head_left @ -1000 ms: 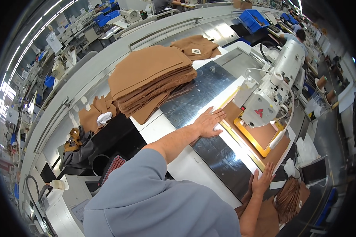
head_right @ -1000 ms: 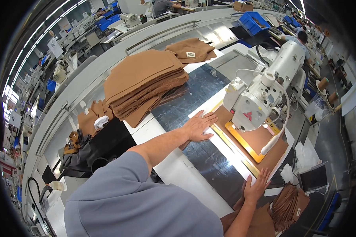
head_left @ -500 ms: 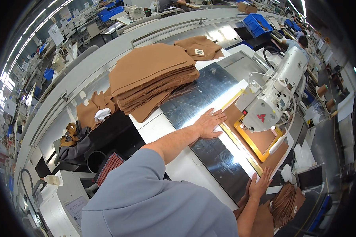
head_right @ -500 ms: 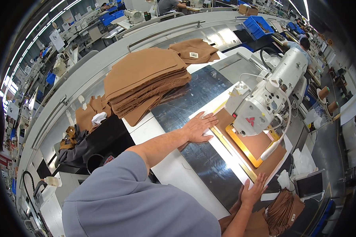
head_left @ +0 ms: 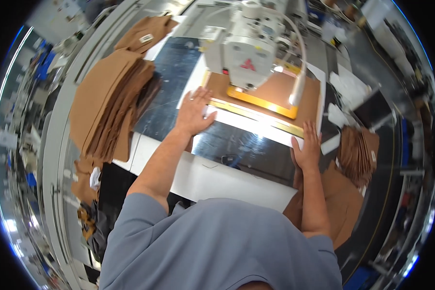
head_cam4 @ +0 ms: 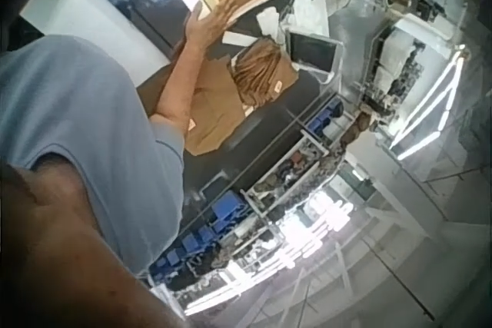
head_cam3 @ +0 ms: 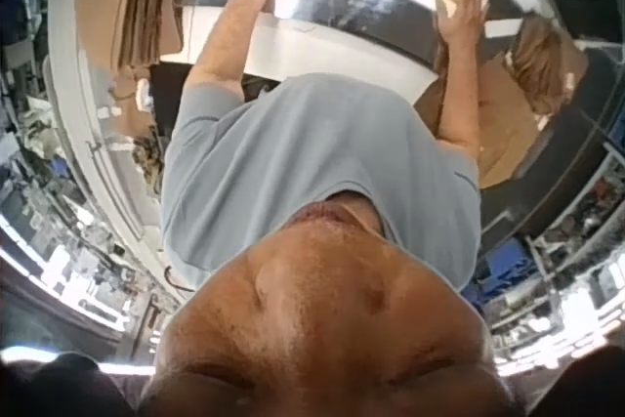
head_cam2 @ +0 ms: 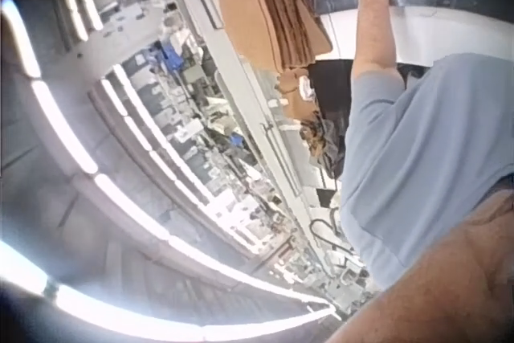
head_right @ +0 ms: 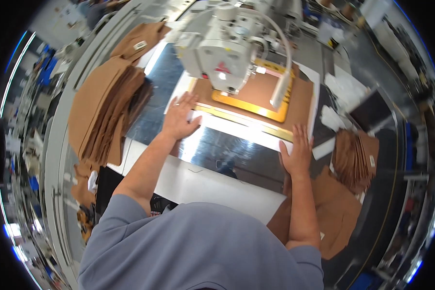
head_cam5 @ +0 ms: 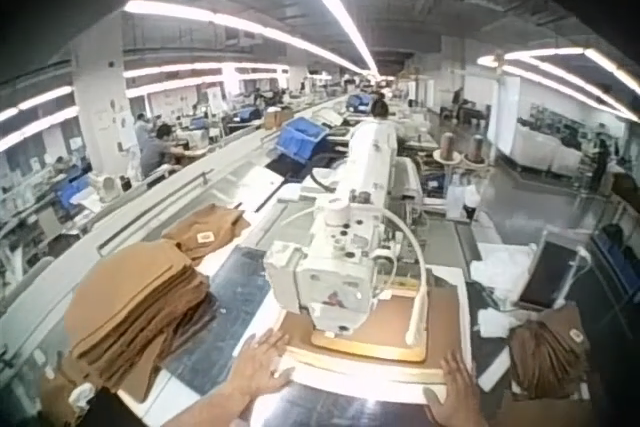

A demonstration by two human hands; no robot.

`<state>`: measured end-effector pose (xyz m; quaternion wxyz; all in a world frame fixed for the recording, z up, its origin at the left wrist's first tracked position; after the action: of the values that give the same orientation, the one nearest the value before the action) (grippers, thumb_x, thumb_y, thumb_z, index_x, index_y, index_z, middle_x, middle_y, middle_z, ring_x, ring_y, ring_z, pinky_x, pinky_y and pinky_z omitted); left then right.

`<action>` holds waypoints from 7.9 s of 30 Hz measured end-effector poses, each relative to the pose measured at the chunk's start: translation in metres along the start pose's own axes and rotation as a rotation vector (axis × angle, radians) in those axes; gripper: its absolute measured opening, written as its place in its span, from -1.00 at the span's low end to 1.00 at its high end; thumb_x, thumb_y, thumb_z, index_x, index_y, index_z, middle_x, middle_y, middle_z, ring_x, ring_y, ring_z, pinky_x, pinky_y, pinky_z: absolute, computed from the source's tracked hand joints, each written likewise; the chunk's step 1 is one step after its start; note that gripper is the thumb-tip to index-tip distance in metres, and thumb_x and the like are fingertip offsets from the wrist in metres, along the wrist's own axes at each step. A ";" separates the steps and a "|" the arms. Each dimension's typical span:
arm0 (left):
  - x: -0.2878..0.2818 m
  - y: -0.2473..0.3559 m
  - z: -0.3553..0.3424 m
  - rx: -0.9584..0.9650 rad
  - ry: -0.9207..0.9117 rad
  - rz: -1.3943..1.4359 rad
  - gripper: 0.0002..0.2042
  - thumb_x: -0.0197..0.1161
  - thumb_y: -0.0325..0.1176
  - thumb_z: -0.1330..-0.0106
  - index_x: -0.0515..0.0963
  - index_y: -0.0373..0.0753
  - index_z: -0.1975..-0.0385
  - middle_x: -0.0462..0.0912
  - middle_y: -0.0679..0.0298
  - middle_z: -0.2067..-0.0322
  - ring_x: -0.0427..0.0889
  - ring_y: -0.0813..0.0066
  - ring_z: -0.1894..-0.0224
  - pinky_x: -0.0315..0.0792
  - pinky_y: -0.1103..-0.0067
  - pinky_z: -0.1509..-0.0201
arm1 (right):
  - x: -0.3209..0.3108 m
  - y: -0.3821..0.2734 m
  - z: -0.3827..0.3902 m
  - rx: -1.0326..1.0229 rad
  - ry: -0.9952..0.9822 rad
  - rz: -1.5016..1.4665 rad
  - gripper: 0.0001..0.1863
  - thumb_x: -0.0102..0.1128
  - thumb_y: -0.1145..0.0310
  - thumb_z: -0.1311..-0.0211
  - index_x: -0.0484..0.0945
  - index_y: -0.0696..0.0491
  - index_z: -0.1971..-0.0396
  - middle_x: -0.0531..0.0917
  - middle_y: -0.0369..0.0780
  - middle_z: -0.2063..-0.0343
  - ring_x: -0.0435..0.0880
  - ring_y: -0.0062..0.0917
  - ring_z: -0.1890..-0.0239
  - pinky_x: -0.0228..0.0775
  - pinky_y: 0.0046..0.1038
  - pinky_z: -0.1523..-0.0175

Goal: Sewing a logo label onto a brown fabric bag using an industrial sewing machine.

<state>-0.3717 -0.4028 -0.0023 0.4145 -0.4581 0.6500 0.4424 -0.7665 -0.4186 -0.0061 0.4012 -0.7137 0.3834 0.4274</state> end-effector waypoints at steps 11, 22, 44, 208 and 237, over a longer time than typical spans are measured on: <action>0.012 0.003 -0.003 -0.003 -0.021 -0.063 -0.31 0.16 0.04 -0.34 0.37 -0.20 -0.43 0.41 0.14 -0.42 0.23 0.21 -0.54 -0.08 0.18 -0.62 | 0.004 0.011 0.010 0.067 -0.030 0.037 -0.23 0.15 -0.06 -0.40 0.27 0.09 -0.46 0.30 -0.05 -0.48 0.13 -0.19 -0.58 -0.19 0.07 -0.61; 0.006 0.007 0.000 0.021 0.010 -0.059 -0.40 0.18 0.01 -0.33 0.49 -0.05 -0.36 0.47 0.21 -0.39 0.29 0.28 -0.51 -0.05 0.20 -0.62 | -0.006 0.003 0.009 0.005 0.037 0.060 -0.24 0.20 -0.02 -0.38 0.28 0.05 -0.45 0.30 -0.11 -0.49 0.12 -0.19 -0.58 -0.20 0.16 -0.59; 0.006 0.006 0.000 0.029 0.043 -0.059 -0.43 0.20 -0.01 -0.32 0.54 -0.07 -0.31 0.51 0.20 -0.36 0.37 0.31 -0.48 -0.05 0.19 -0.62 | 0.002 0.008 0.011 0.016 0.004 0.051 -0.32 0.17 -0.04 -0.40 0.40 -0.03 -0.41 0.36 -0.08 -0.46 0.20 -0.15 -0.55 -0.10 0.19 -0.55; 0.033 0.099 -0.061 0.279 0.049 0.098 -0.47 0.46 -0.13 -0.20 0.65 -0.22 -0.16 0.51 0.33 0.46 0.43 0.42 0.43 0.21 0.45 0.22 | 0.123 -0.068 -0.272 -0.083 -0.263 -0.290 -0.74 0.13 0.42 -0.24 0.74 0.18 0.20 0.75 0.09 0.15 0.74 -0.12 -0.03 0.56 -0.24 -0.17; 0.038 0.099 -0.060 0.262 0.023 0.043 -0.43 0.45 -0.11 -0.20 0.62 -0.25 -0.19 0.54 0.32 0.41 0.43 0.43 0.40 0.21 0.47 0.19 | 0.140 -0.057 -0.278 -0.127 -0.136 -0.143 -0.68 0.15 0.28 -0.31 0.71 0.11 0.07 0.74 -0.03 0.09 0.70 -0.20 -0.07 0.50 -0.25 -0.23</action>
<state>-0.4839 -0.4504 -0.0033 0.4537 -0.3912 0.7166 0.3572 -0.5841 -0.6758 -0.0339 0.4095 -0.7326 0.2758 0.4686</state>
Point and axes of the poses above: each hand's wrist, its own z-axis away from the middle knuckle, its own x-axis out of the palm, y = z × x, the point moved 9 cm from there along -z, towards the middle knuckle
